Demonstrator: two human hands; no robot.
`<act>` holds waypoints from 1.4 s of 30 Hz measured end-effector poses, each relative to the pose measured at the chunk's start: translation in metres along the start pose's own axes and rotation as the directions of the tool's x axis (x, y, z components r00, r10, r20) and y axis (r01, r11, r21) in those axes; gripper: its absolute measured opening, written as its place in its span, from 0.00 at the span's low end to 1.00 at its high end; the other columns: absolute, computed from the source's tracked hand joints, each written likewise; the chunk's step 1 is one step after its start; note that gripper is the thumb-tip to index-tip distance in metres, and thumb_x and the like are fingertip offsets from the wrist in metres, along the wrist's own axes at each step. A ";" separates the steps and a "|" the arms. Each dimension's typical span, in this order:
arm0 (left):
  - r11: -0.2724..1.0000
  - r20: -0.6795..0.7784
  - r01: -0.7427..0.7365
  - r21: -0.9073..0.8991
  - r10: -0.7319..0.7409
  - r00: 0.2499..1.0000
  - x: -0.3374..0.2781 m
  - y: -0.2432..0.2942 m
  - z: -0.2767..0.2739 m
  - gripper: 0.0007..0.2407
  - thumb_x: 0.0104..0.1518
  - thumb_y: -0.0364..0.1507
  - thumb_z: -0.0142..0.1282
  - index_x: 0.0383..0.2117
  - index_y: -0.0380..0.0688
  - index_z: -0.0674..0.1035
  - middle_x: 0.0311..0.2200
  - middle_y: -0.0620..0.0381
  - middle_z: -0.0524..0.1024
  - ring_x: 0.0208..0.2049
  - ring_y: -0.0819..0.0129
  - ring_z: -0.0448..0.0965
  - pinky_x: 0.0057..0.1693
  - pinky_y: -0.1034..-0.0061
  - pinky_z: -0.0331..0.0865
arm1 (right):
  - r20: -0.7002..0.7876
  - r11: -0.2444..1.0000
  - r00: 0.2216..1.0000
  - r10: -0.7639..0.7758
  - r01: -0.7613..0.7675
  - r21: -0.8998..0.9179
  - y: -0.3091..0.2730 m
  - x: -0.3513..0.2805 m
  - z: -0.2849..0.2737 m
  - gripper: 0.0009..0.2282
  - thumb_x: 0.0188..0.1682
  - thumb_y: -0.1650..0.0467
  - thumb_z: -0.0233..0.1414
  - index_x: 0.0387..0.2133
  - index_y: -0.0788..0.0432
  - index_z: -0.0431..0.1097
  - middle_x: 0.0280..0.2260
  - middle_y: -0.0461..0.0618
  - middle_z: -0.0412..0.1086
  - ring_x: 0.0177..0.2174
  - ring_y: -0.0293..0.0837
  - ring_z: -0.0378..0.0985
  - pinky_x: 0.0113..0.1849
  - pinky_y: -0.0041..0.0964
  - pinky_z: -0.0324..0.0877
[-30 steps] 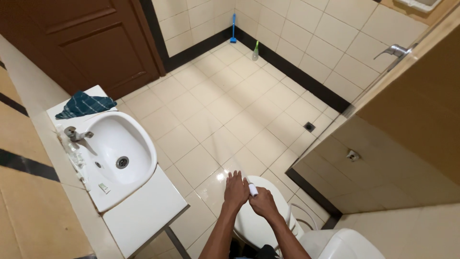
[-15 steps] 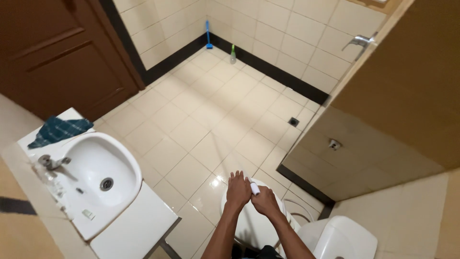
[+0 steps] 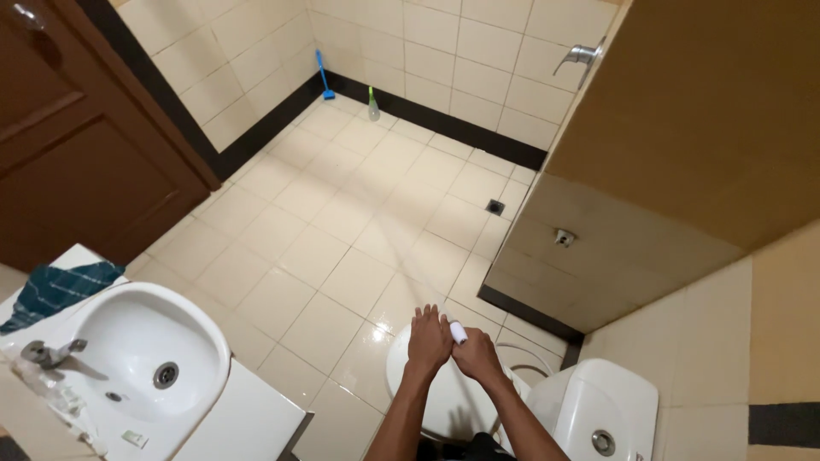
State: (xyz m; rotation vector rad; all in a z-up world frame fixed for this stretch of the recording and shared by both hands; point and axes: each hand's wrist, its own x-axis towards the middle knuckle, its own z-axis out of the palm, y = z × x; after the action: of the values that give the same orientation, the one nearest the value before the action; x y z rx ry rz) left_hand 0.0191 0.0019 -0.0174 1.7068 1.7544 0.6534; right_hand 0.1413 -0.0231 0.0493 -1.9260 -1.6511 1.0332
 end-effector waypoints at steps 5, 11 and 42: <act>1.000 0.022 -0.003 0.002 0.003 1.000 0.001 0.003 0.002 0.24 0.67 0.37 0.36 0.62 0.29 0.67 0.65 0.33 0.61 0.69 0.36 0.52 0.72 0.53 0.45 | -0.019 1.000 1.000 0.025 -0.025 -0.001 0.003 0.001 -0.001 0.12 0.44 0.65 0.55 0.25 0.65 0.74 0.27 0.69 0.75 0.32 0.67 0.79 0.36 0.56 0.71; 1.000 0.027 0.027 0.008 -0.027 0.999 -0.001 -0.003 -0.005 0.24 0.67 0.38 0.36 0.62 0.29 0.66 0.65 0.34 0.61 0.70 0.37 0.52 0.72 0.54 0.44 | 0.010 0.997 0.998 0.069 -0.069 -0.019 -0.009 -0.001 -0.001 0.13 0.43 0.63 0.56 0.26 0.64 0.75 0.28 0.67 0.75 0.34 0.66 0.80 0.37 0.55 0.72; 0.997 0.017 0.070 0.014 -0.070 0.997 -0.008 -0.013 -0.009 0.25 0.67 0.40 0.37 0.63 0.30 0.65 0.66 0.34 0.60 0.70 0.37 0.51 0.73 0.54 0.45 | 0.051 0.997 0.997 0.059 -0.057 -0.047 -0.010 0.000 0.008 0.12 0.44 0.64 0.54 0.27 0.63 0.77 0.29 0.66 0.76 0.33 0.64 0.80 0.37 0.55 0.72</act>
State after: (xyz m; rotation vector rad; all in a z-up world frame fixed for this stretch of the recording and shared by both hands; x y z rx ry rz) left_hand 0.0033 -0.0067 -0.0198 1.6473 1.8014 0.5956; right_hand 0.1280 -0.0220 0.0512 -2.0031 -1.6693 1.0856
